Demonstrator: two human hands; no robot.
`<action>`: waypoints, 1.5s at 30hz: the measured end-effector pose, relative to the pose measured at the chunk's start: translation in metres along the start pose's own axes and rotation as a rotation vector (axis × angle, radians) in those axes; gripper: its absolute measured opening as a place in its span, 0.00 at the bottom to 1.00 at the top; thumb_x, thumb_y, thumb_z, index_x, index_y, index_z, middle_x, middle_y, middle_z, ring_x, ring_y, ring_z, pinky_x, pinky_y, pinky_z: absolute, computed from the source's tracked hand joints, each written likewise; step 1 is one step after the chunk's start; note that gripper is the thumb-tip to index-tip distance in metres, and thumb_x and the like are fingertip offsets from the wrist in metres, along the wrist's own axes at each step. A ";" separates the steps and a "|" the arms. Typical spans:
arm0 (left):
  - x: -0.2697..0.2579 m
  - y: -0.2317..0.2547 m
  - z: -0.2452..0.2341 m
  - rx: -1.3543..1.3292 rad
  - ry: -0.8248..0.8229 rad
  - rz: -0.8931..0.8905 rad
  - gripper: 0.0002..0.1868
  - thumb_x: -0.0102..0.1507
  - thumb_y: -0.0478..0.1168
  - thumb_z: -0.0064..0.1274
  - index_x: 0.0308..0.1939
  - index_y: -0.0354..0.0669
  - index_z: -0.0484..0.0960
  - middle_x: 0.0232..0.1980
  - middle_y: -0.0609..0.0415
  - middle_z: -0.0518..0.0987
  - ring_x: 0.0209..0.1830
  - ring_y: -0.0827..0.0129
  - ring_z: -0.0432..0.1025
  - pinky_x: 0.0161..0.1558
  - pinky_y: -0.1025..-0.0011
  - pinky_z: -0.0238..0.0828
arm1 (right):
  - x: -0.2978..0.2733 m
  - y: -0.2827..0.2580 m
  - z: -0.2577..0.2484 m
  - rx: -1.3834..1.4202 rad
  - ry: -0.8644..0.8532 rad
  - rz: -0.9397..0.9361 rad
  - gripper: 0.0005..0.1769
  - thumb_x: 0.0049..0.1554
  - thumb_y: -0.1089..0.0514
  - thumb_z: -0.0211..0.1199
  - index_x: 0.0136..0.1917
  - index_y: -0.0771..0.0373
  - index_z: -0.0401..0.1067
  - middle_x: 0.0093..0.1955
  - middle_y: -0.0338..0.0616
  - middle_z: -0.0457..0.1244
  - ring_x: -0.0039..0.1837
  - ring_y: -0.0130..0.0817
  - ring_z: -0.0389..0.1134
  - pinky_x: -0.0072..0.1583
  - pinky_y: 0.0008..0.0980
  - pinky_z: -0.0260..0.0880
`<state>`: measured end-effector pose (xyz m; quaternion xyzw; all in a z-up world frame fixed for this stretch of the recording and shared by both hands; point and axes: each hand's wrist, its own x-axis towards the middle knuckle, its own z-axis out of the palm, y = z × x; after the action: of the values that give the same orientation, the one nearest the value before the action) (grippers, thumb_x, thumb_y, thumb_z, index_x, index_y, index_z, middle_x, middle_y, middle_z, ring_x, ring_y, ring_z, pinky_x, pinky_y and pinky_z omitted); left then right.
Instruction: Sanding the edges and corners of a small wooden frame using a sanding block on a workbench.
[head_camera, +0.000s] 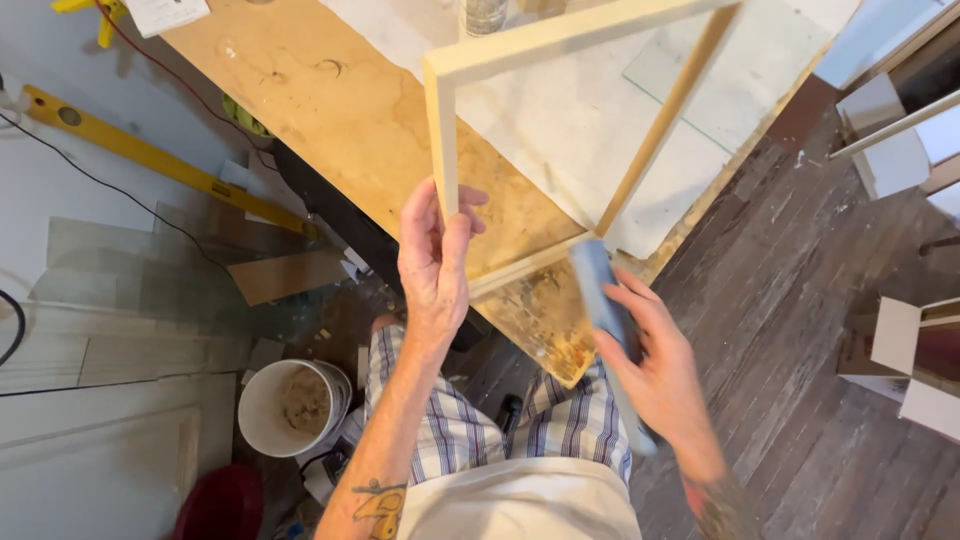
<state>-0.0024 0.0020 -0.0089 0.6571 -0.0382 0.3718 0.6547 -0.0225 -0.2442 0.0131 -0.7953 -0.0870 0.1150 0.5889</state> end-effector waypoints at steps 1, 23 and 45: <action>-0.002 -0.002 -0.005 -0.025 0.005 -0.028 0.19 0.75 0.36 0.42 0.70 0.39 0.64 0.48 0.46 0.79 0.38 0.69 0.71 0.43 0.72 0.74 | 0.007 -0.004 0.007 -0.138 0.009 -0.145 0.26 0.56 0.63 0.64 0.68 0.63 0.69 0.78 0.52 0.56 0.76 0.50 0.60 0.69 0.46 0.66; 0.002 0.006 -0.017 0.124 -0.173 -0.069 0.17 0.72 0.35 0.50 0.65 0.35 0.74 0.40 0.50 0.78 0.39 0.68 0.72 0.50 0.64 0.74 | 0.013 0.002 0.023 -0.394 -0.022 -0.309 0.25 0.58 0.66 0.64 0.69 0.63 0.72 0.73 0.61 0.59 0.73 0.63 0.61 0.67 0.54 0.67; -0.013 -0.002 -0.016 0.166 -0.198 0.025 0.28 0.68 0.31 0.56 0.73 0.43 0.70 0.66 0.42 0.78 0.64 0.51 0.76 0.62 0.52 0.76 | 0.058 0.026 0.085 -0.820 -0.072 -0.481 0.26 0.60 0.64 0.61 0.72 0.55 0.71 0.76 0.48 0.58 0.74 0.53 0.62 0.71 0.49 0.66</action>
<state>-0.0178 0.0105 -0.0195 0.7420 -0.0797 0.3150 0.5864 0.0090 -0.1580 -0.0407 -0.9149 -0.3272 -0.0411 0.2329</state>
